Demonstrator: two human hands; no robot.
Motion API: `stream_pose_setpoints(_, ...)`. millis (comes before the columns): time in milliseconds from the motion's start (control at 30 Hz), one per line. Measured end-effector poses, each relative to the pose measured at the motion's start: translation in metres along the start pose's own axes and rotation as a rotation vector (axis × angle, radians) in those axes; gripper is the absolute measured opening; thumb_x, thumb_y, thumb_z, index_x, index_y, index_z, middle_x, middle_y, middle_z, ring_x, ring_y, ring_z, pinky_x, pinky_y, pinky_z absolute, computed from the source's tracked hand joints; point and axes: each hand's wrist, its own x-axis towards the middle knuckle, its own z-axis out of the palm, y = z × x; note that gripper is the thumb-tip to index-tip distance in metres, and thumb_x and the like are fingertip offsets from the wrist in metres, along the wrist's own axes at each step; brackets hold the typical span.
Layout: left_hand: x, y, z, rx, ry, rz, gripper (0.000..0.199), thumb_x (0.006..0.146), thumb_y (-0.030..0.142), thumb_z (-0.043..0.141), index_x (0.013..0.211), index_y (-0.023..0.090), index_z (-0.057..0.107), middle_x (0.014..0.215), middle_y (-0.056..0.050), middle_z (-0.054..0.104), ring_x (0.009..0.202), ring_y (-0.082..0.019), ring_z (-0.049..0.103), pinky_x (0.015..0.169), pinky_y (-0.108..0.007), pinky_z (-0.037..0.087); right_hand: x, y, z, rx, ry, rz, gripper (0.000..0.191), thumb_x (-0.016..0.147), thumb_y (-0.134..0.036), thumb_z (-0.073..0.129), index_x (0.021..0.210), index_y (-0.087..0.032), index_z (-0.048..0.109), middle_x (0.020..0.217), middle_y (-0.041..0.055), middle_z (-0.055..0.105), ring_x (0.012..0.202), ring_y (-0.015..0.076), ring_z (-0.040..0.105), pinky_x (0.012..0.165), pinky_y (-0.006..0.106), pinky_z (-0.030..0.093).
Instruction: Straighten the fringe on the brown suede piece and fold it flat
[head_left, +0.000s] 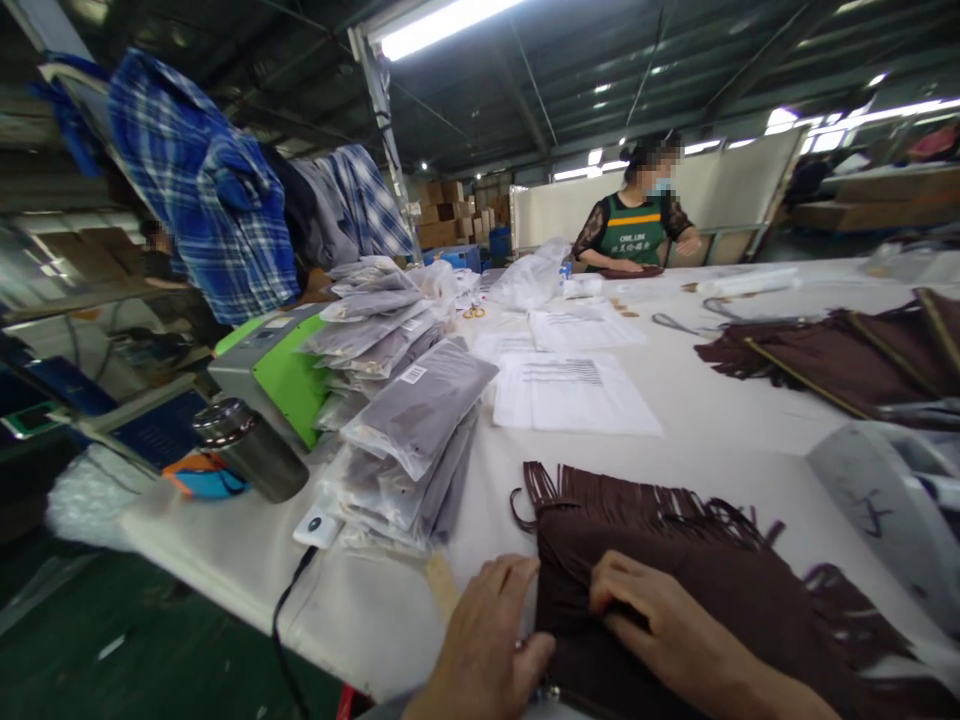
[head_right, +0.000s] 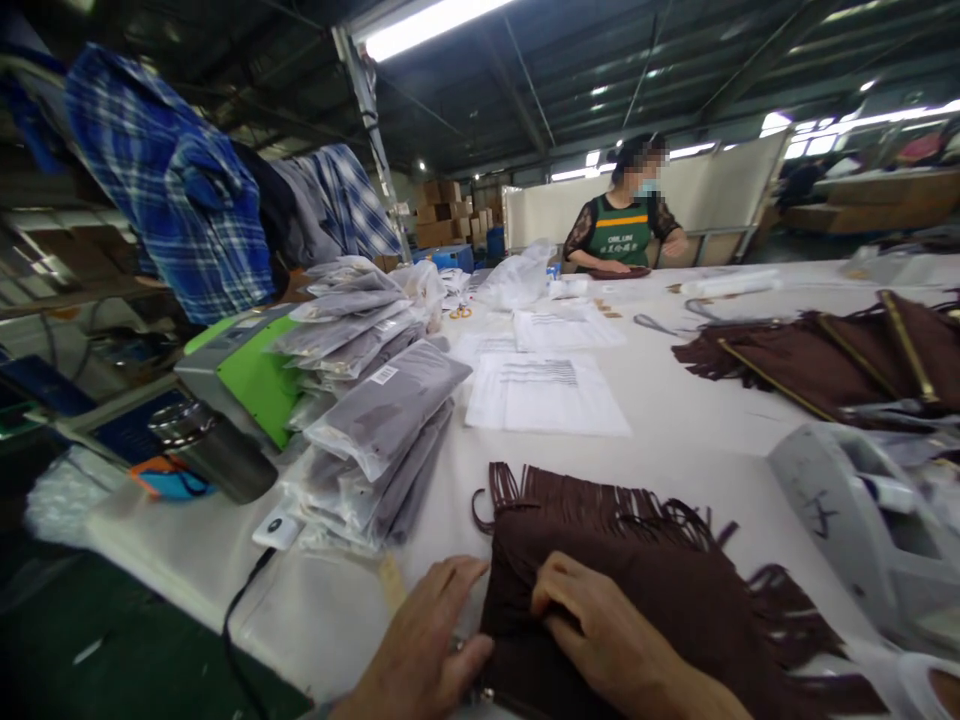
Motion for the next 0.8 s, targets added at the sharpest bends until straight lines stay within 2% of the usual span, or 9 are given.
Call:
stream_pose_setpoints(67,0.009,0.009,0.012,0.001,0.013,0.06,0.079,0.067,0.009,0.053,0.143,0.017,0.034,0.138,-0.013,0.052,0.125,-0.027,0.05,0.105,-0.043,0.044,0.001,0.0,0.0,0.088,0.091,0.009,0.018,0.08,-0.006,0.049,0.078,-0.021,0.059,0.087,0.0003,0.061,0.083,0.0143,0.059,0.077,0.026,0.045)
stream_pose_setpoints(133,0.017,0.013,0.026,0.066,0.058,0.088,0.085,0.064,0.006,0.049,0.146,0.013,0.028,0.142,-0.016,0.048,0.13,-0.029,0.046,0.107,-0.047,0.043,0.003,-0.001,0.0,0.163,0.16,0.024,0.016,0.079,-0.008,0.052,0.078,-0.021,0.059,0.088,0.0009,0.062,0.085,0.0156,0.06,0.079,0.028,0.046)
stream_pose_setpoints(233,0.026,0.014,0.041,0.183,0.116,0.068,0.09,0.06,0.002,0.046,0.147,0.01,0.026,0.145,-0.019,0.045,0.132,-0.032,0.045,0.105,-0.048,0.046,0.004,-0.002,-0.001,0.23,0.183,0.024,0.015,0.076,-0.008,0.055,0.077,-0.021,0.061,0.089,0.0019,0.064,0.087,0.0171,0.061,0.081,0.029,0.047)
stream_pose_setpoints(333,0.034,0.015,0.045,0.272,0.129,0.02,0.091,0.055,-0.001,0.046,0.144,0.01,0.034,0.141,-0.02,0.049,0.126,-0.033,0.05,0.099,-0.05,0.05,0.001,-0.004,-0.008,0.263,0.198,0.031,0.014,0.077,-0.009,0.056,0.079,-0.021,0.062,0.089,0.0017,0.065,0.085,0.0166,0.061,0.079,0.029,0.047)
stream_pose_setpoints(433,0.04,0.015,0.044,0.335,0.198,-0.02,0.081,0.056,-0.004,0.046,0.134,0.018,0.051,0.138,-0.015,0.052,0.121,-0.035,0.053,0.097,-0.056,0.049,-0.003,-0.002,-0.022,0.243,0.276,0.042,0.01,0.083,-0.016,0.054,0.078,-0.021,0.06,0.086,0.0009,0.063,0.082,0.0156,0.06,0.076,0.028,0.046)
stream_pose_setpoints(533,0.047,0.01,0.045,0.326,0.268,0.012,0.072,0.06,-0.007,0.046,0.125,0.022,0.059,0.146,-0.012,0.044,0.137,-0.036,0.037,0.108,-0.059,0.039,-0.007,0.005,-0.034,0.228,0.384,0.085,0.011,0.085,-0.021,0.054,0.077,-0.022,0.061,0.082,0.0,0.062,0.079,0.0154,0.059,0.073,0.028,0.045)
stream_pose_setpoints(633,0.055,0.001,0.049,0.277,0.208,0.08,0.074,0.07,-0.008,0.038,0.138,0.02,0.05,0.155,-0.013,0.033,0.145,-0.031,0.026,0.111,-0.054,0.038,-0.009,0.018,-0.037,0.335,0.457,0.193,0.01,0.084,-0.025,0.055,0.079,-0.021,0.063,0.077,-0.0008,0.061,0.073,0.0151,0.059,0.068,0.028,0.045)
stream_pose_setpoints(733,0.06,-0.007,0.052,0.216,0.133,0.098,0.073,0.077,-0.007,0.032,0.145,0.019,0.04,0.151,-0.014,0.041,0.14,-0.026,0.036,0.109,-0.05,0.042,-0.007,0.029,-0.034,0.551,0.504,0.248,0.015,0.083,-0.032,0.056,0.084,-0.02,0.064,0.072,-0.0014,0.061,0.068,0.015,0.06,0.064,0.027,0.046)
stream_pose_setpoints(800,0.063,-0.005,0.049,0.154,0.086,0.106,0.074,0.076,-0.005,0.033,0.146,0.019,0.039,0.149,-0.012,0.045,0.139,-0.024,0.038,0.111,-0.05,0.039,-0.005,0.034,-0.032,0.678,0.532,0.234,0.018,0.081,-0.036,0.058,0.085,-0.019,0.063,0.07,-0.0016,0.062,0.065,0.0147,0.061,0.063,0.027,0.047)
